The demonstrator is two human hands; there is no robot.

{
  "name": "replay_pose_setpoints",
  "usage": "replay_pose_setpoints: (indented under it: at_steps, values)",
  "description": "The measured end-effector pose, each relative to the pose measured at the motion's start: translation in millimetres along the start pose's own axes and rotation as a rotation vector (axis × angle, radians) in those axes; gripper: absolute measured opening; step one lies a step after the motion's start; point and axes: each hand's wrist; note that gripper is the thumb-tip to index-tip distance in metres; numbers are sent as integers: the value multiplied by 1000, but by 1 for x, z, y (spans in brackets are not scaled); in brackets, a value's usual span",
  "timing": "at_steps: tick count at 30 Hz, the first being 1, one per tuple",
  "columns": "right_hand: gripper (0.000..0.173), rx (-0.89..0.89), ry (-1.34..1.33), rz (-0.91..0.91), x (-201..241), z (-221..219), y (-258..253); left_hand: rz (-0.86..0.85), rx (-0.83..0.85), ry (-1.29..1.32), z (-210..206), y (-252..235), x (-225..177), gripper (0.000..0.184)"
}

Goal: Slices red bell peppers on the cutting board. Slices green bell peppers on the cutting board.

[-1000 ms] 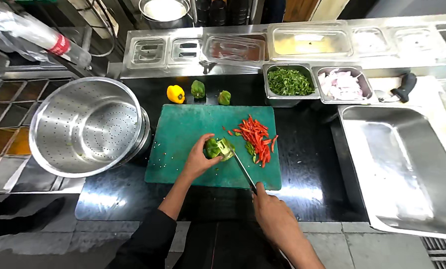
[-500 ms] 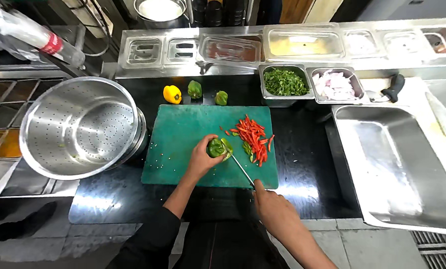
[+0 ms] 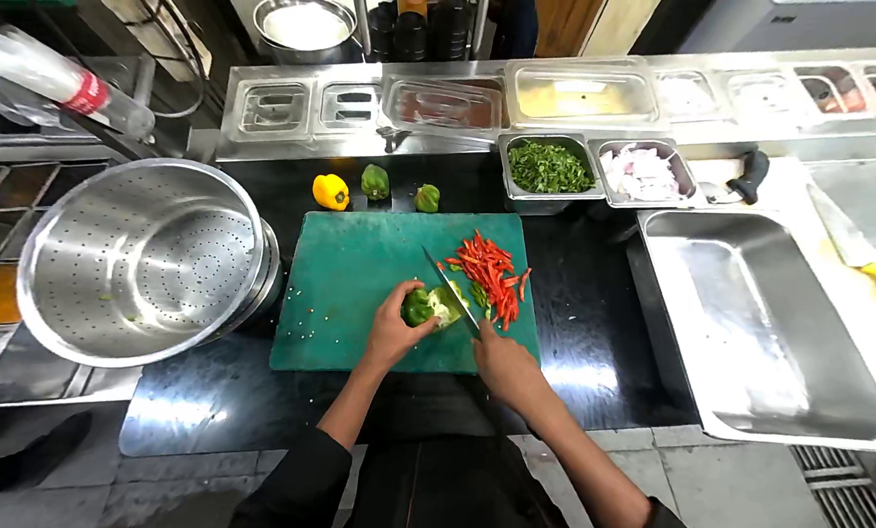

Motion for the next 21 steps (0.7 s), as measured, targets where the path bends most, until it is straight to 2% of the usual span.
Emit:
replay_pose_setpoints:
  at_steps: [3, 7, 10, 15, 21]
  values:
    - [36, 69, -226, 66, -34, -11, -2, 17, 16, 3, 12, 5, 10, 66]
    - [28, 192, -703, 99, -56, -31, -8, -72, 19, -78, 25, 6, 21, 47]
    - [22, 229, -928, 157, -67, -42, -10, -88, -15, -128, 38, 6, 29, 39]
    - [24, 246, -1057, 197, -76, -54, -7, -90, -137, -208, 39, 27, 43, 35]
    - [26, 235, -1110, 197, -74, -70, -1, -34, -156, -190, 40, 34, 40, 37]
Point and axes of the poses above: each hand's wrist, its own y-axis away from the middle knuckle, its own z-axis out of the back of the hand, x = y × z, and after that the axes turned 4 degrees about y, right-handed
